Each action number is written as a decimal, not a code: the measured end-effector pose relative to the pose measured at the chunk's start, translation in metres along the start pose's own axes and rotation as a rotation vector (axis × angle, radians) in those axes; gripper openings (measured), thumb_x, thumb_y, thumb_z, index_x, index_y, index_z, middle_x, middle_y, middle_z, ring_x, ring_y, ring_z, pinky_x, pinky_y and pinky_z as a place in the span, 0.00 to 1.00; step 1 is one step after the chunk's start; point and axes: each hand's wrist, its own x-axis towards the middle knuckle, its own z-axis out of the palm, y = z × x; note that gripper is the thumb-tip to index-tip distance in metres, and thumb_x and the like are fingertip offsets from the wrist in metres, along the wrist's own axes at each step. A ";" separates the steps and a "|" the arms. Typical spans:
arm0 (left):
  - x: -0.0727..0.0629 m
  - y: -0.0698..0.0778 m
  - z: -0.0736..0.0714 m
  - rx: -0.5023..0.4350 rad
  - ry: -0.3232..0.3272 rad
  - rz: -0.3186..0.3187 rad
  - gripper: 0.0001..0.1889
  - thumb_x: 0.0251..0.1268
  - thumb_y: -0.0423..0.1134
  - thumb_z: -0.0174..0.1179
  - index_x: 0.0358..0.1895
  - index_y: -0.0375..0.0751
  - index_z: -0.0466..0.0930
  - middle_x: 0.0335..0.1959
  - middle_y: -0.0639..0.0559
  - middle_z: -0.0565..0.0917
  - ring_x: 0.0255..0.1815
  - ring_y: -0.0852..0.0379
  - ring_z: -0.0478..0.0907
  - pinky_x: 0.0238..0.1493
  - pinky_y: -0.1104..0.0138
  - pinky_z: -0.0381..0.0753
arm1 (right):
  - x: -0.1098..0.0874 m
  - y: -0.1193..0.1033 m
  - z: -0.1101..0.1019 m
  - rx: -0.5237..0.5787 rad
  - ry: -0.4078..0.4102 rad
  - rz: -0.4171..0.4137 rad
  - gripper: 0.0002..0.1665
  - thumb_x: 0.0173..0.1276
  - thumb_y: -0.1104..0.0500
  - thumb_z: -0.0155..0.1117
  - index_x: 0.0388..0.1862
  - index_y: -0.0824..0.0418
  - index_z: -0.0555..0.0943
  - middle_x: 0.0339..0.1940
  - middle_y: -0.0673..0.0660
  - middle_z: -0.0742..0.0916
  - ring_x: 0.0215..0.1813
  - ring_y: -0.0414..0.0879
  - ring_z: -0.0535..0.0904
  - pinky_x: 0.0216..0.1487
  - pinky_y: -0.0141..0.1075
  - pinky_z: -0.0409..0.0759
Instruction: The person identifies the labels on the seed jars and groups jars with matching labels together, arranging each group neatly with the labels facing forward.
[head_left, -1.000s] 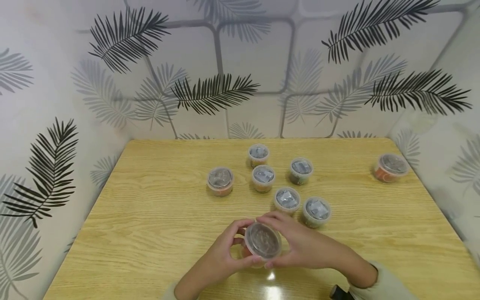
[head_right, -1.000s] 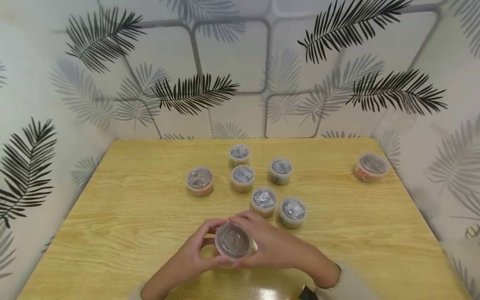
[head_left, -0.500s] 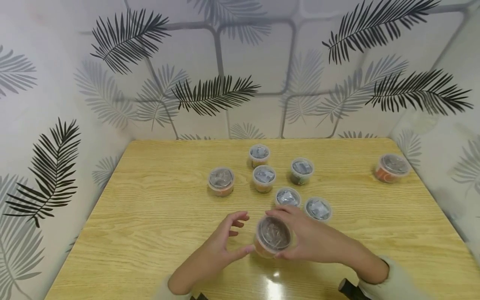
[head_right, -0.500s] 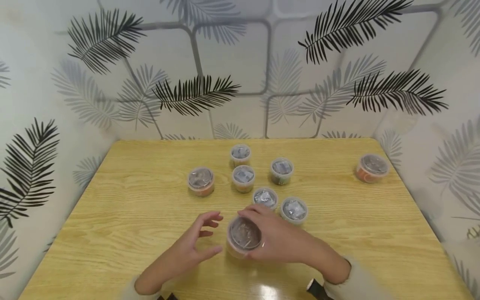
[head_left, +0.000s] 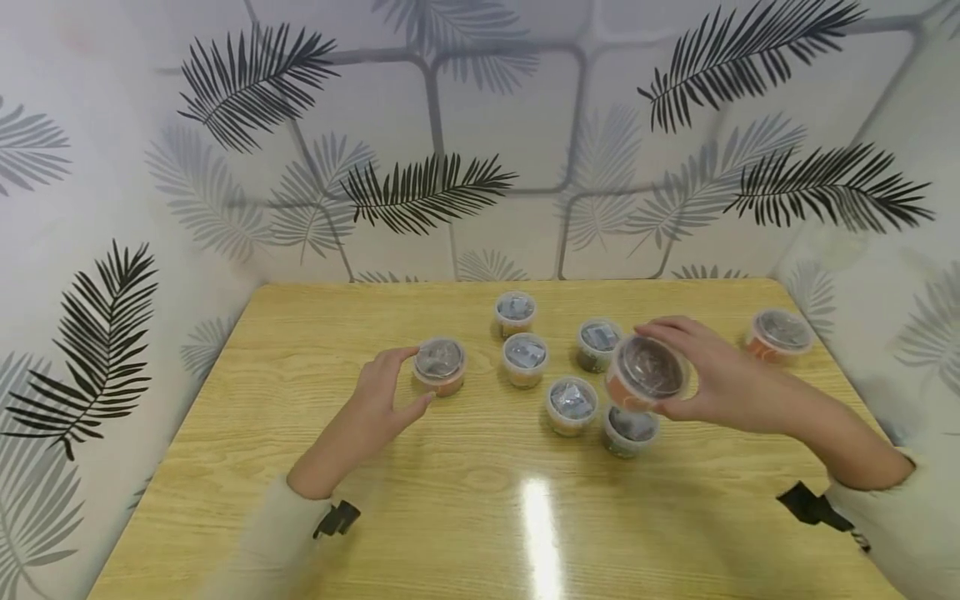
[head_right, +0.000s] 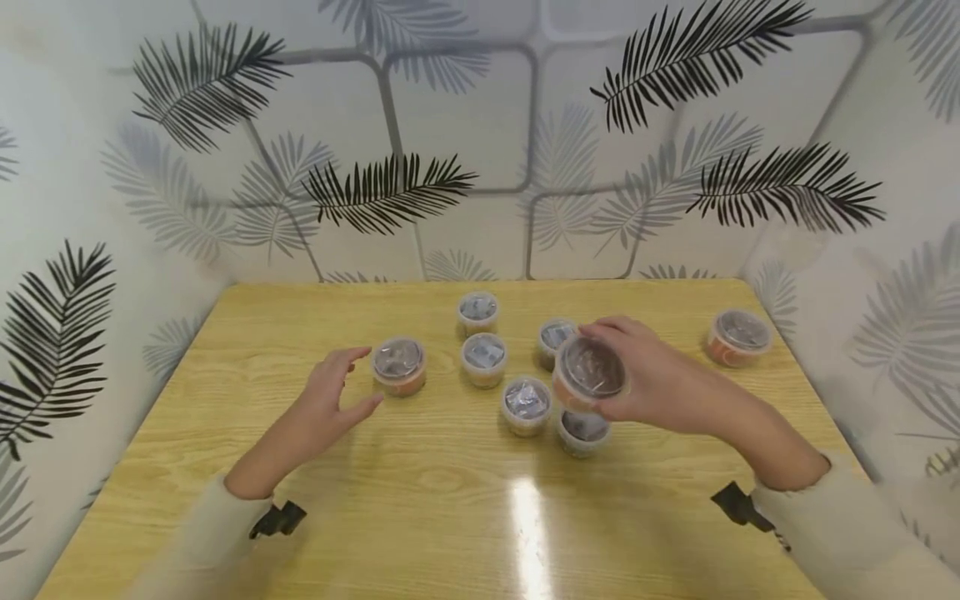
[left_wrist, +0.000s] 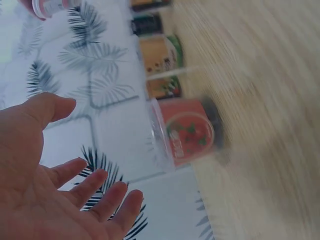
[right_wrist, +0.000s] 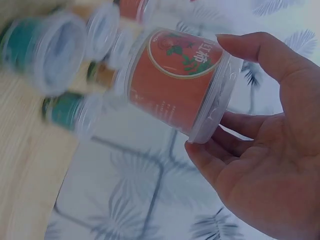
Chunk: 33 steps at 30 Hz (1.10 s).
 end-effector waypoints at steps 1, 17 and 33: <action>0.004 -0.004 -0.002 0.034 -0.006 0.002 0.35 0.65 0.50 0.57 0.69 0.38 0.53 0.65 0.41 0.60 0.64 0.42 0.57 0.60 0.47 0.65 | 0.000 0.007 -0.004 -0.017 0.008 0.005 0.48 0.48 0.58 0.76 0.67 0.67 0.63 0.62 0.64 0.69 0.58 0.58 0.68 0.48 0.52 0.75; 0.062 -0.023 0.009 0.230 -0.220 -0.094 0.46 0.59 0.62 0.56 0.72 0.37 0.50 0.69 0.39 0.56 0.66 0.38 0.53 0.60 0.46 0.62 | 0.009 0.121 -0.033 -0.211 -0.129 0.196 0.53 0.50 0.46 0.74 0.65 0.74 0.61 0.59 0.74 0.66 0.55 0.66 0.67 0.43 0.53 0.76; 0.075 -0.019 0.008 0.235 -0.289 -0.149 0.44 0.55 0.58 0.63 0.67 0.32 0.58 0.58 0.36 0.69 0.53 0.44 0.69 0.51 0.54 0.73 | 0.016 0.191 -0.015 -0.143 -0.193 0.261 0.54 0.48 0.46 0.75 0.64 0.76 0.61 0.58 0.76 0.65 0.55 0.66 0.67 0.48 0.54 0.72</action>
